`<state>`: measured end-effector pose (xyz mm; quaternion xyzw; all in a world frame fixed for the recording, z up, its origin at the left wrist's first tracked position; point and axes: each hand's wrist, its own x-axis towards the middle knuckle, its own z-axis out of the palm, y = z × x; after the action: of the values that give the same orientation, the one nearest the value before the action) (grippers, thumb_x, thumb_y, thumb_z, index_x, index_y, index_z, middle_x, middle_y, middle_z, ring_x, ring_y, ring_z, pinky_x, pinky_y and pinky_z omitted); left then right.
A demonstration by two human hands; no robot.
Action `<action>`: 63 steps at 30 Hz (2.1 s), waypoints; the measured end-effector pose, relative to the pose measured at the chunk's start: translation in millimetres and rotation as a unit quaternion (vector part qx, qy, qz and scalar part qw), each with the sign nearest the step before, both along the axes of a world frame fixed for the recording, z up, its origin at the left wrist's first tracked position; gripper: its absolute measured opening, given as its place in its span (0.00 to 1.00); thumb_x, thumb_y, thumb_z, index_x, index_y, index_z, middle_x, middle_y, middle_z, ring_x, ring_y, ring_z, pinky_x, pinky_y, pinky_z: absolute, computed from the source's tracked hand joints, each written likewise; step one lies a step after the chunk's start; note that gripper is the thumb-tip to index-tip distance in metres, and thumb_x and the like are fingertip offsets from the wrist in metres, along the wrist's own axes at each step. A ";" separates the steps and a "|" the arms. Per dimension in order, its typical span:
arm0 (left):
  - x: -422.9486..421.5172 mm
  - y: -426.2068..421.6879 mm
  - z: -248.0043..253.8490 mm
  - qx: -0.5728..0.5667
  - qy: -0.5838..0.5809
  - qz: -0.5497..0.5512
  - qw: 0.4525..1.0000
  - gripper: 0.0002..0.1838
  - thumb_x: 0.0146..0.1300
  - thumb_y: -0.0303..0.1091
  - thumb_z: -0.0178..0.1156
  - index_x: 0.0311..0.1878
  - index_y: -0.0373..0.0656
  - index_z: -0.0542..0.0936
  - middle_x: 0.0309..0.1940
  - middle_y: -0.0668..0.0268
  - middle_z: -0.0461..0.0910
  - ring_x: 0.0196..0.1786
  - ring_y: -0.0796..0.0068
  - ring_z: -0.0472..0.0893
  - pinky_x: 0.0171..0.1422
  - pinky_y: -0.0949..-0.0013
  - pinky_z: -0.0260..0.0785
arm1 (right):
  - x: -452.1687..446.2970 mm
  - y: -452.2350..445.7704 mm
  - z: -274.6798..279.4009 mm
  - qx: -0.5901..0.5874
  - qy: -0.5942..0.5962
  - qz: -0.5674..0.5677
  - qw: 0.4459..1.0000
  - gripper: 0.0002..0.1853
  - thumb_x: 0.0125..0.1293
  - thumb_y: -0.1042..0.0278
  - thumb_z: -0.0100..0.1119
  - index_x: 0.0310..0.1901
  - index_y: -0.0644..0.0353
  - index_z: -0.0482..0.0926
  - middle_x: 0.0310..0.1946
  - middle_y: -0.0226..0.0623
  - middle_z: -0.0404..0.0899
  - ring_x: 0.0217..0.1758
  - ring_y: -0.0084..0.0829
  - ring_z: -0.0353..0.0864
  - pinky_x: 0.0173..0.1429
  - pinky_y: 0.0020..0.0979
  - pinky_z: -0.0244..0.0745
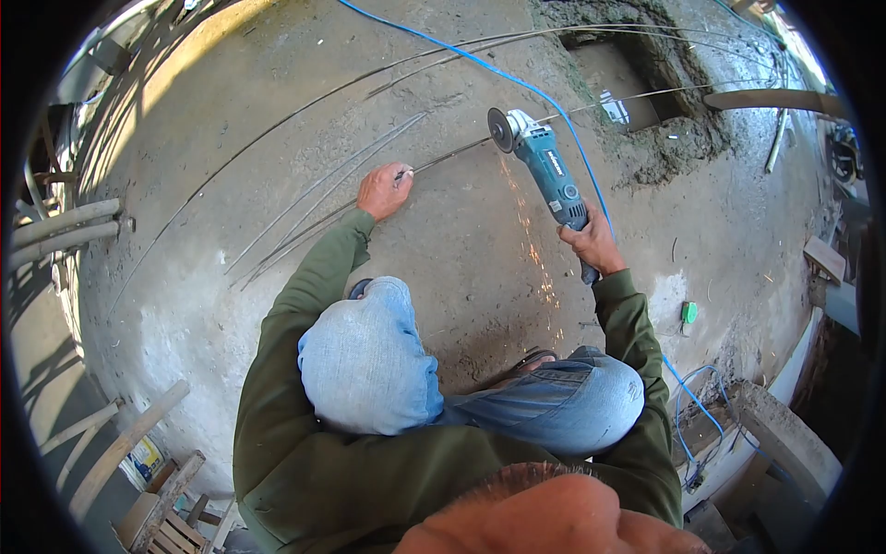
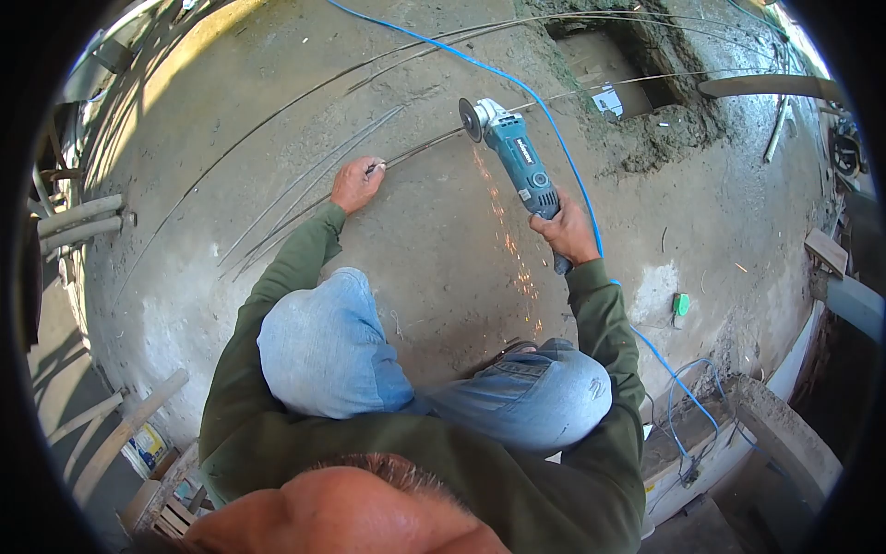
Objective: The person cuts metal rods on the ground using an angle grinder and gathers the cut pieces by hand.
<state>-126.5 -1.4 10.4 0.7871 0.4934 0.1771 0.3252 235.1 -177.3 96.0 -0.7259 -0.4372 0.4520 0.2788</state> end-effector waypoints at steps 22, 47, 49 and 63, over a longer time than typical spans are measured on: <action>0.2 -2.3 -0.8 0.013 -0.030 -0.009 0.999 0.11 0.60 0.39 0.58 0.38 0.42 0.82 0.29 0.55 0.81 0.32 0.54 0.81 0.37 0.56 0.71 | -2.4 1.9 7.2 0.008 -0.015 0.004 1.000 0.29 0.46 0.64 0.66 0.53 0.67 0.74 0.29 0.29 0.74 0.30 0.22 0.70 0.35 0.27 0.69; -1.4 -1.2 -8.6 0.031 -0.051 0.002 0.998 0.12 0.62 0.40 0.58 0.39 0.42 0.81 0.30 0.55 0.82 0.32 0.56 0.82 0.37 0.57 0.72 | -8.9 1.6 26.6 0.007 -0.039 0.001 0.999 0.28 0.47 0.67 0.66 0.52 0.67 0.74 0.31 0.28 0.74 0.31 0.21 0.69 0.36 0.25 0.68; -0.5 -0.3 -3.7 0.014 -0.045 -0.002 0.999 0.12 0.62 0.40 0.58 0.39 0.42 0.81 0.31 0.55 0.82 0.32 0.55 0.82 0.37 0.57 0.72 | -11.0 3.0 25.7 0.015 -0.032 -0.001 0.999 0.28 0.47 0.67 0.66 0.52 0.67 0.74 0.31 0.28 0.74 0.31 0.21 0.69 0.36 0.25 0.68; -0.9 -4.3 -7.6 0.003 -0.057 0.005 0.998 0.12 0.62 0.40 0.59 0.40 0.42 0.82 0.29 0.54 0.82 0.32 0.54 0.82 0.36 0.57 0.72 | -13.3 2.1 29.3 0.007 -0.028 -0.010 1.000 0.28 0.46 0.67 0.66 0.51 0.65 0.75 0.25 0.25 0.72 0.21 0.20 0.67 0.27 0.26 0.66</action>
<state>-127.4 -5.7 2.8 0.7744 0.4769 0.2252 0.3494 221.8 -175.2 125.4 -0.7405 -0.4406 0.4257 0.2764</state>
